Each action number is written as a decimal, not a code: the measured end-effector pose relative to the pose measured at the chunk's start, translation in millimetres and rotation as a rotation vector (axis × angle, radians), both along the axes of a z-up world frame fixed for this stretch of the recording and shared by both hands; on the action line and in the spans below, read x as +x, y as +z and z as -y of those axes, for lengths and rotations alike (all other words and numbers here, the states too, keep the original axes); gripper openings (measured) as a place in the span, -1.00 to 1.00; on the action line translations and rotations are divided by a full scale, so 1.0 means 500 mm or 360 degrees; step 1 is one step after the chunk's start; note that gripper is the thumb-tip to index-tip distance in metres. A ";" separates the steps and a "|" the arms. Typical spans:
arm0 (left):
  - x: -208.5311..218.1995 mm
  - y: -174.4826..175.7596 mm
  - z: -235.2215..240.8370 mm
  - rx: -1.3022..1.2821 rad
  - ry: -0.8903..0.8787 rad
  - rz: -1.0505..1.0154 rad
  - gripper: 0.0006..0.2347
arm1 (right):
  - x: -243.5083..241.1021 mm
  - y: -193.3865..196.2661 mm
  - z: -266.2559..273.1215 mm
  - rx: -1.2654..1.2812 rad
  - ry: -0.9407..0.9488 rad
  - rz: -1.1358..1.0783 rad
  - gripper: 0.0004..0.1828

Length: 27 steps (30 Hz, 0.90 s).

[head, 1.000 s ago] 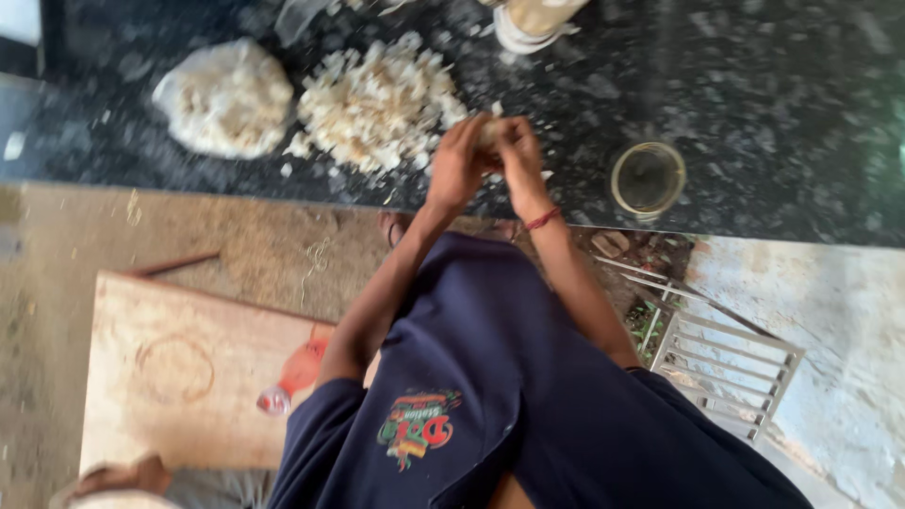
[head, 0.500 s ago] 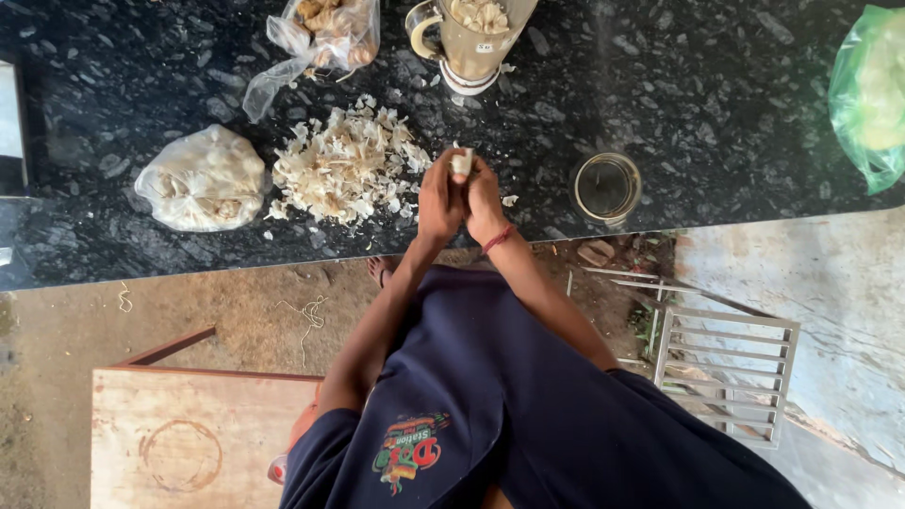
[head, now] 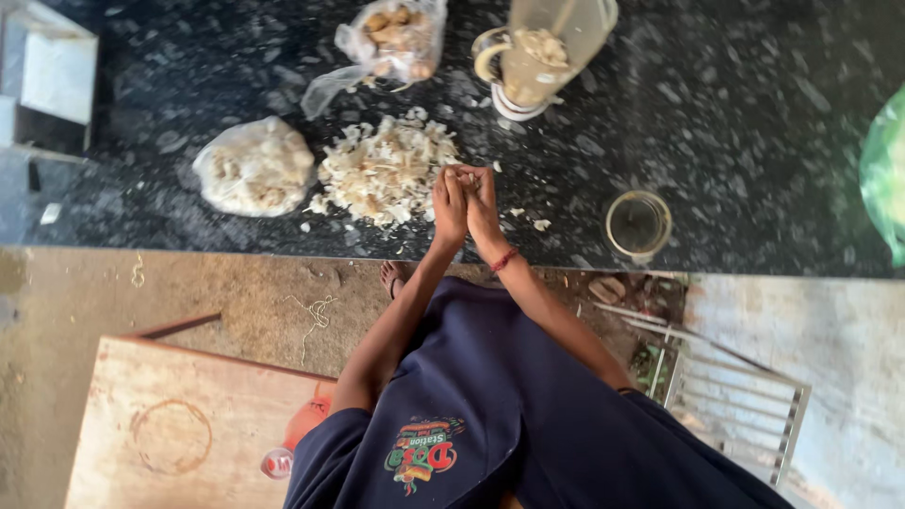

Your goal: The person is peeling and breaking apart white fibrous food items by hand on a countertop. They repeatedly pick up pieces, separate them, and place them into a blender jar. The person also handles plastic bags containing similar items.

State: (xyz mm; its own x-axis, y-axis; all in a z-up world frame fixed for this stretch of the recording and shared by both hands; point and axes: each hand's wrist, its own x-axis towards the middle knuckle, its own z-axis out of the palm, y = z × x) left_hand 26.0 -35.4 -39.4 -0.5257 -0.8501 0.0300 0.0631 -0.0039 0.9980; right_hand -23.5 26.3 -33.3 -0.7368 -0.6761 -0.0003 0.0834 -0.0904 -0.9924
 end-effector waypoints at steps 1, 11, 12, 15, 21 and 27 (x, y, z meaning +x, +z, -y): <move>-0.003 -0.018 0.019 0.0072 0.0016 -0.0042 -0.67 | 0.001 0.005 0.013 -0.0057 -0.0008 -0.0240 -0.74; 0.047 0.040 0.079 0.0717 0.0340 -0.0327 -0.74 | 0.037 0.005 0.078 0.0122 0.0167 0.0308 -0.78; 0.062 0.072 0.084 0.0490 0.0353 -0.0250 -0.74 | 0.034 0.002 0.086 0.0120 0.0142 0.0455 -0.84; 0.106 0.157 0.086 -0.0205 0.0188 0.0013 -0.74 | 0.020 0.006 0.106 0.0113 0.0104 0.0844 -0.94; 0.122 0.184 0.073 -0.0925 0.0058 0.0072 -0.60 | 0.038 0.046 0.140 -0.0093 0.0079 0.1126 -0.83; 0.085 0.137 0.086 -0.0135 0.0211 0.0289 -0.65 | 0.053 0.051 0.168 0.0087 -0.0023 0.0726 -0.91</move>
